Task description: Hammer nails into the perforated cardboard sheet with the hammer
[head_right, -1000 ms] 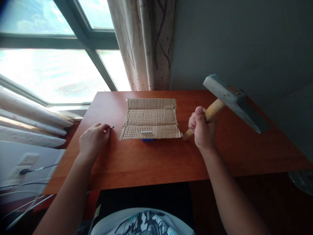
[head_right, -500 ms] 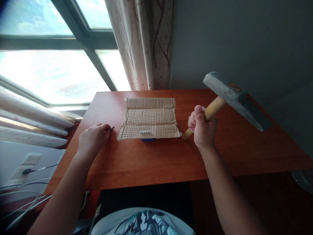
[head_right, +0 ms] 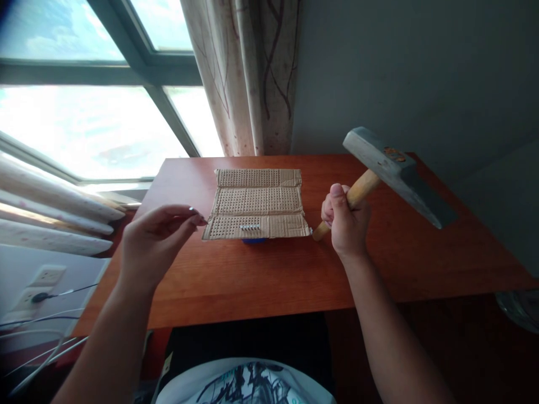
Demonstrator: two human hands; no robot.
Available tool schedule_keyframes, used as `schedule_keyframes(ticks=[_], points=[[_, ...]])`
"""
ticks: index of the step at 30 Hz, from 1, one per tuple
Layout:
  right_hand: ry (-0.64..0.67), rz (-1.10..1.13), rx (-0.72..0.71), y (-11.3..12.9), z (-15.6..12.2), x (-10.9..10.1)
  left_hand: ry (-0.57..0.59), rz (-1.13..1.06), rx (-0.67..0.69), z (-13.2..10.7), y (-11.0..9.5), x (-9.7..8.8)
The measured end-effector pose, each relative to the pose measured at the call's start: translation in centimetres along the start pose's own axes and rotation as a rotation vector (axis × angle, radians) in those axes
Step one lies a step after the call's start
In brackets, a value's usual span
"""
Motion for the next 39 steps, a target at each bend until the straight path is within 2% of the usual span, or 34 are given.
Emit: schedule_keyframes(ticks=[4, 9, 39], points=[[0.002, 0.014, 0.008, -0.1, 0.0, -0.1, 0.108, 0.093, 0.111, -0.7, -1.8, 2.9], [0.015, 0.040, 0.004, -0.1, 0.0, -0.1, 0.111, 0.259, 0.239, -0.6, -2.3, 4.3], [0.001, 0.012, -0.003, 0.1, -0.1, -0.1, 0.126, 0.256, 0.229, -0.8, -1.2, 5.1]])
Point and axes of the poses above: each hand's wrist, its own z-axis towards the middle knuckle, its own x-axis out of the palm, y = z × x, the point moved 7 cm from there along z, towards the middle knuckle, and after that the axes turned 4 degrees about x, right-handed, at the moved point
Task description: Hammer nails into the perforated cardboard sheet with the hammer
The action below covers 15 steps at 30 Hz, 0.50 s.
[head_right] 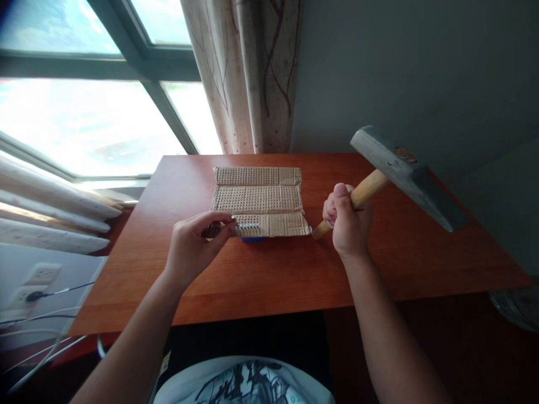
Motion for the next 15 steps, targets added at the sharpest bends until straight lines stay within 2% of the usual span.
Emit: schedule_keyframes(ticks=[15], points=[[0.005, 0.012, -0.005, 0.12, 0.03, 0.05, -0.009, -0.012, 0.001, 0.01, -0.14, 0.00]])
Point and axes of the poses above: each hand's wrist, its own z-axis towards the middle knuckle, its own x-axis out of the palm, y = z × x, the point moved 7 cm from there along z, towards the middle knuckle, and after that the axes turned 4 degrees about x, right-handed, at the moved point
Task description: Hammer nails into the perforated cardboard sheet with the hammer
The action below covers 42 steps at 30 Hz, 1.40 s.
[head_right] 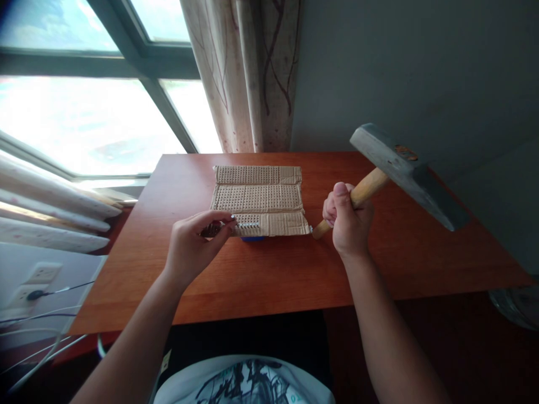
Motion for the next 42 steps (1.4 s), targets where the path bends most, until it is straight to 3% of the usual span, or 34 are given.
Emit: schedule_keyframes(ticks=[24, 36, 42], points=[[-0.008, 0.004, 0.011, 0.03, -0.07, -0.01, -0.007, 0.009, 0.043, -0.09, 0.06, -0.05], [-0.037, -0.093, 0.019, 0.05, -0.14, -0.14, -0.009, 0.023, 0.082, -0.24, -0.12, 0.20], [0.020, -0.191, 0.054, -0.02, -0.09, 0.37, -0.005, 0.013, 0.062, -0.24, 0.28, 0.37]])
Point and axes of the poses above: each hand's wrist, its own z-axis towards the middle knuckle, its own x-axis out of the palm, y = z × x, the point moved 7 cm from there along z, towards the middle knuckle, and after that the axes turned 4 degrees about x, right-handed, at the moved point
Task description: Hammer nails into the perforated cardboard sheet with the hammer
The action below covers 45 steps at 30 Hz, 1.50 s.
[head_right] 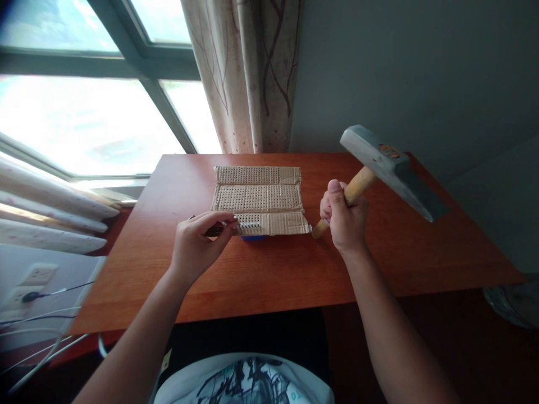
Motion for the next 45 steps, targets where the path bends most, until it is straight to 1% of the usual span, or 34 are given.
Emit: schedule_keyframes(ticks=[2, 4, 6, 8, 12, 15, 17, 19, 22, 24, 30, 37, 41, 45], points=[[0.050, -0.038, 0.033, 0.1, -0.1, 0.1, 0.006, 0.000, -0.002, 0.1, 0.0, 0.1], [0.131, -0.116, 0.101, 0.1, -0.4, 0.2, 0.010, -0.002, -0.005, 0.1, 0.0, 0.1], [0.241, -0.249, 0.194, 0.3, -0.6, 0.4, 0.013, -0.001, -0.007, 0.2, 0.0, 0.2], [0.380, -0.412, 0.265, 0.8, -1.0, 0.9, 0.016, 0.001, -0.008, 0.2, 0.0, 0.3], [0.678, -0.673, 0.329, 2.0, -1.7, 3.0, 0.017, 0.002, -0.009, 0.1, 0.2, 0.3], [0.833, -0.758, 0.383, 2.3, -2.2, 4.5, 0.019, -0.001, -0.004, 0.1, 0.3, 0.4], [0.903, -0.765, 0.393, 2.6, -2.4, 5.3, 0.021, -0.006, -0.003, 0.1, 0.3, 0.4], [0.913, -0.765, 0.360, 3.3, -2.4, 5.9, 0.025, -0.010, -0.005, 0.1, 0.3, 0.5], [0.875, -0.757, 0.288, 4.5, -2.2, 6.3, 0.029, -0.015, -0.007, 0.1, 0.4, 0.6], [0.864, -0.743, 0.268, 4.8, -2.4, 6.4, 0.030, -0.017, -0.006, 0.1, 0.4, 0.6], [0.943, -0.779, 0.322, 3.4, -3.2, 6.6, 0.057, 0.014, 0.000, 0.1, 0.3, 0.8], [0.920, -0.736, 0.332, 3.5, -3.1, 6.3, 0.072, 0.006, 0.000, 0.1, 0.3, 0.9], [0.928, -0.711, 0.333, 3.3, -3.1, 6.2, 0.064, 0.037, 0.057, 0.1, -0.3, 0.3], [0.929, -0.711, 0.339, 3.1, -3.0, 5.9, 0.078, 0.148, 0.118, 0.0, -0.7, -0.2]])
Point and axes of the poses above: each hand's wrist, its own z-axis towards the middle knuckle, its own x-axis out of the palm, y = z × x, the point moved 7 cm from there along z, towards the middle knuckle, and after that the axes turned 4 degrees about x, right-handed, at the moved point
